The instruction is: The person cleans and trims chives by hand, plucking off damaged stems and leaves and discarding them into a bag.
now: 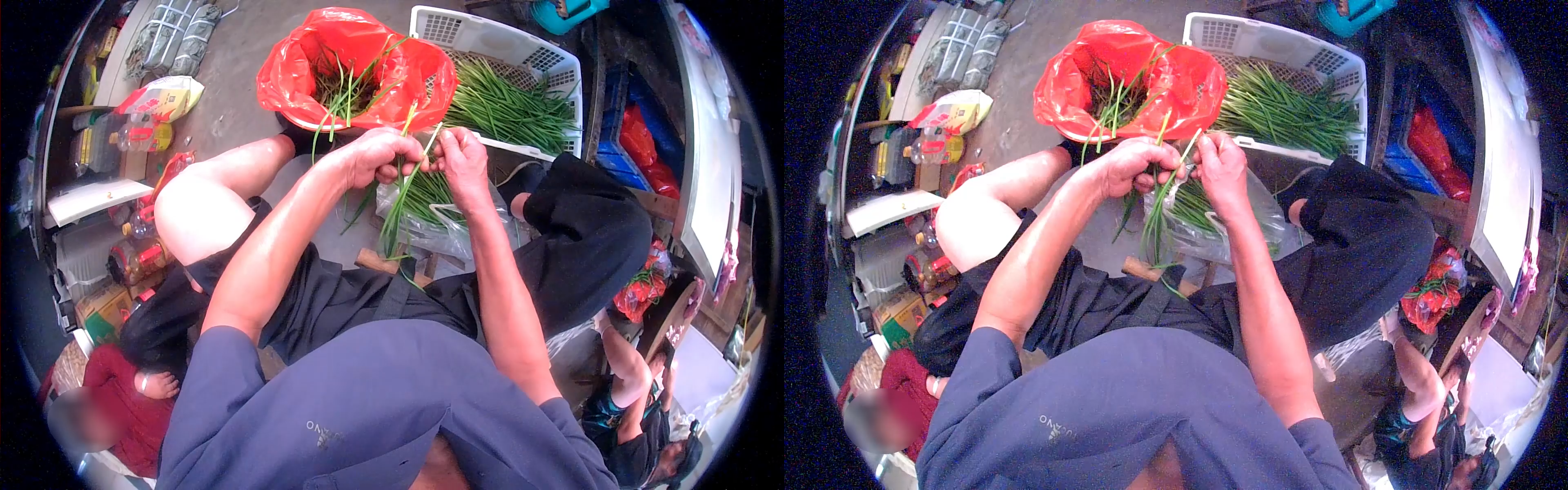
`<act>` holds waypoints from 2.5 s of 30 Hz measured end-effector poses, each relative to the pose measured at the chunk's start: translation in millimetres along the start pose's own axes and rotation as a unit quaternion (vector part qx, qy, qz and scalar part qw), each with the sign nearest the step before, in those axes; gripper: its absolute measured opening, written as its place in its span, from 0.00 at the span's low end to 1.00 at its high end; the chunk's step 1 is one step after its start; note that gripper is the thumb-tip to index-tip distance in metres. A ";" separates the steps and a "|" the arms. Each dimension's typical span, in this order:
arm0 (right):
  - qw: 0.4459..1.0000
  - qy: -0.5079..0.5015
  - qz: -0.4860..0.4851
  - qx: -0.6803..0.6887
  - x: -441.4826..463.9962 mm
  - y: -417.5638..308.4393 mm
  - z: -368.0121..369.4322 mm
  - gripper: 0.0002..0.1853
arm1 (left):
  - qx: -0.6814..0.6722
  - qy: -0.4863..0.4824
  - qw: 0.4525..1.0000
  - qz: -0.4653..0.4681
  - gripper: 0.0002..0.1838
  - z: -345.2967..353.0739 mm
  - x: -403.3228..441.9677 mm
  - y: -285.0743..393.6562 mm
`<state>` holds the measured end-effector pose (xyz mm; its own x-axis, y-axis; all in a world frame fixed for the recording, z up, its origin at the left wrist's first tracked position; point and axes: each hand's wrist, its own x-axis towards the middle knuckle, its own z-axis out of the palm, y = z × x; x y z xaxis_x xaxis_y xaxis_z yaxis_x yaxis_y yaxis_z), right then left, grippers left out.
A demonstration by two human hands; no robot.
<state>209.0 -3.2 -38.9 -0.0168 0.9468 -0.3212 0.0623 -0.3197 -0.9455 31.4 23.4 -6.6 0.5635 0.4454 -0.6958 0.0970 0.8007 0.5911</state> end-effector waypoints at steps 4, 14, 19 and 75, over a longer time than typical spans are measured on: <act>0.996 0.045 0.027 0.078 4.7 1.0 -5.5 0.10 | 0.008 -0.008 1.000 0.012 0.07 0.6 1.6 -2.0; 0.991 0.056 0.012 0.122 22.7 -14.1 10.9 0.11 | -0.007 -0.072 0.988 0.140 0.11 13.4 -63.7 36.7; 0.989 -0.076 -0.125 -0.008 53.9 -54.5 64.5 0.18 | -0.024 -0.037 0.966 0.257 0.13 -9.8 -99.4 53.1; 0.973 -0.193 0.082 0.101 84.7 321.6 5.4 0.15 | -0.062 0.156 0.946 0.279 0.11 16.5 -44.5 47.7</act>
<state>222.2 -26.0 -370.5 -0.3990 0.8115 -0.4270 -0.1015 -0.5019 -0.8589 24.5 35.2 59.3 0.2270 0.8934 -0.3878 -0.2511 0.4384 0.8630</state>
